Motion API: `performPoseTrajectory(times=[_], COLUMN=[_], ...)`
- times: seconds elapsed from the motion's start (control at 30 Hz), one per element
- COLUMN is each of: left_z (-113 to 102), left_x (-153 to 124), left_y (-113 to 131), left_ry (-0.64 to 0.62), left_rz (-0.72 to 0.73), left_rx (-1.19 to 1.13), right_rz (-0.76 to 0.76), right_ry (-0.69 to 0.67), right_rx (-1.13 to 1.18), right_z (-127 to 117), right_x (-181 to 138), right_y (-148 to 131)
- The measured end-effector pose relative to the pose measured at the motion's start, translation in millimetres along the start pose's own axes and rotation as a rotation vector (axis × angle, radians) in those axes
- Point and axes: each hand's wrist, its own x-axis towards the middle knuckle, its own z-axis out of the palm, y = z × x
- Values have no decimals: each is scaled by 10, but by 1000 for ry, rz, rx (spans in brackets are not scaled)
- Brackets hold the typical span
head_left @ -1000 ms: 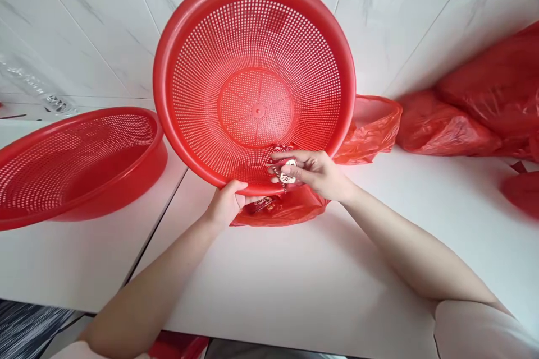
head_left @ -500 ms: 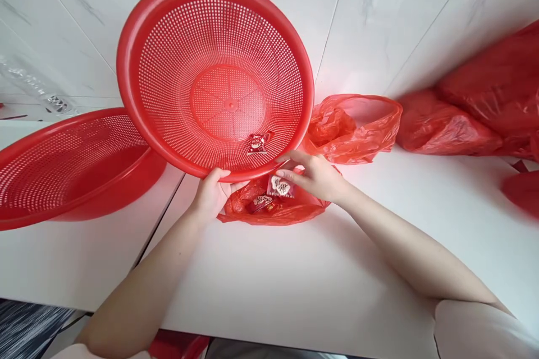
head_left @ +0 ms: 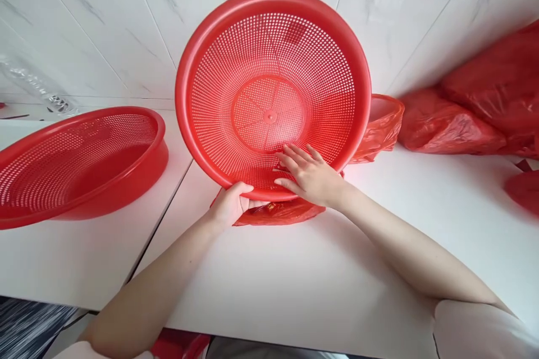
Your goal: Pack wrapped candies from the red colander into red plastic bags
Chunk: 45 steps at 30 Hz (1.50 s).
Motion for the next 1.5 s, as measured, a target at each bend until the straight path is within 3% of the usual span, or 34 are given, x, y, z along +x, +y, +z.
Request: performPoseTrajectory(times=[0.13,0.23,0.4,0.57,0.73,1.0,1.13,1.23,1.33,1.4,1.5], left_z=[-19,-28,-28,-15,0,-12,-1,6,-9,-26,-42], left_x=[1,16,27,-23,-81,-70,-54,-40,-22,-12,-3], left_y=[6,11,-8,-29,-4,36,45,58,71,76,77], left_ry=[24,24,35,55,41,2,56,65,57,65,78], left_rz=[6,4,49,38,-34,-3,11,32,42,52,66], left_rx=[16,8,14,86,120,176,165,132,138,145,135], right_rz=[-82,-159,29,126,67,8,46,253,425,453,444], right_ry=[-144,-146,42,-124,-202,-111,45,80,-15,-50,-71], right_rx=[184,312,88,36,338,628,681,920,1394,1623,1730], right_z=[-54,-131,-6,182,145,77,76,94,109,109,104], right_x=[-20,-28,-16,1,55,85,69,61,65,70,73], right_y=[10,-15,8,165,211,106,58,60,86,98,101])
